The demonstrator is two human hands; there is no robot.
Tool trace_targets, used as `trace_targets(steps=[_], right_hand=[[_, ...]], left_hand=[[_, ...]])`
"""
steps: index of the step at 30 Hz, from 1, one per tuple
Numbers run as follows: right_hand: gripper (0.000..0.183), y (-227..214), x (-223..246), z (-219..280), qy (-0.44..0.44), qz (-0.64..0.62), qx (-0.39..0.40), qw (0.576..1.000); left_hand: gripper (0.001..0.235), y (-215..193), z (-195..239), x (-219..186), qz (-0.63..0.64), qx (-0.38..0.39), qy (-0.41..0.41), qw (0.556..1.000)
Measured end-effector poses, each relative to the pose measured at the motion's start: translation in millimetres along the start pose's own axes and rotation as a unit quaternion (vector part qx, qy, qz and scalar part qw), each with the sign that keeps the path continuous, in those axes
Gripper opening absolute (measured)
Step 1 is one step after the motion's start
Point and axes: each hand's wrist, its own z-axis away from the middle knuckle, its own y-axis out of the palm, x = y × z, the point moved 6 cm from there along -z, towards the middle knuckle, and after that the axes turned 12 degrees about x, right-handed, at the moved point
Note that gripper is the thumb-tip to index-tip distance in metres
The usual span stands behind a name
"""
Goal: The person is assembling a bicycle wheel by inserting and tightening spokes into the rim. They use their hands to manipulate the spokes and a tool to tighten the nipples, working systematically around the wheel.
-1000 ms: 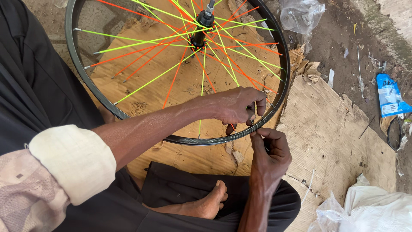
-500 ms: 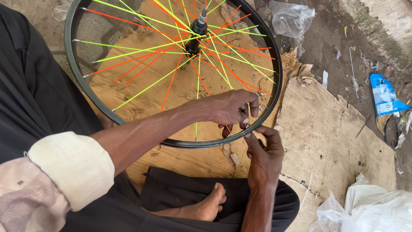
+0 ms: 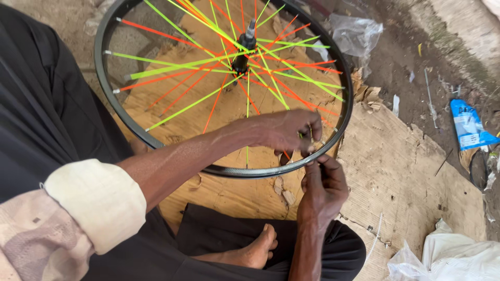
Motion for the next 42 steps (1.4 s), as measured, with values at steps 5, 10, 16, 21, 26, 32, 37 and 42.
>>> trace_targets(steps=[5,10,16,21,26,32,37,42], right_hand=[[0.012,-5.0,-10.3,9.2,0.012,0.029,0.006,0.999],[0.013,-2.3,-9.6,9.4,0.007,0.046,0.01,0.999],[0.013,-4.1,-8.6,12.6,-0.01,0.076,0.019,0.997],[0.016,-7.9,-12.8,14.4,0.004,0.075,0.008,0.997],[0.016,-5.7,-12.1,13.7,-0.012,0.065,0.014,0.998],[0.014,-8.7,-14.2,13.8,0.015,0.079,-0.006,0.997],[0.013,-5.6,-12.5,13.7,-0.005,0.057,-0.002,0.998],[0.014,-8.2,-13.7,13.7,0.004,0.057,-0.008,0.998]], left_hand=[[0.045,9.9,-11.7,23.1,-0.094,0.014,-0.07,0.993],[0.038,12.9,-18.6,18.6,-0.19,-0.017,0.028,0.981],[0.05,16.3,-17.1,26.7,-0.177,-0.002,-0.045,0.983],[0.057,20.7,-14.3,19.2,-0.186,-0.007,-0.087,0.979],[0.065,20.7,-13.7,15.6,-0.179,0.012,-0.045,0.983],[0.077,19.4,-15.7,25.8,-0.11,0.027,-0.1,0.989],[0.065,15.9,-14.0,20.4,-0.163,0.025,-0.075,0.983],[0.068,14.7,-21.2,27.2,-0.141,0.031,-0.061,0.988]])
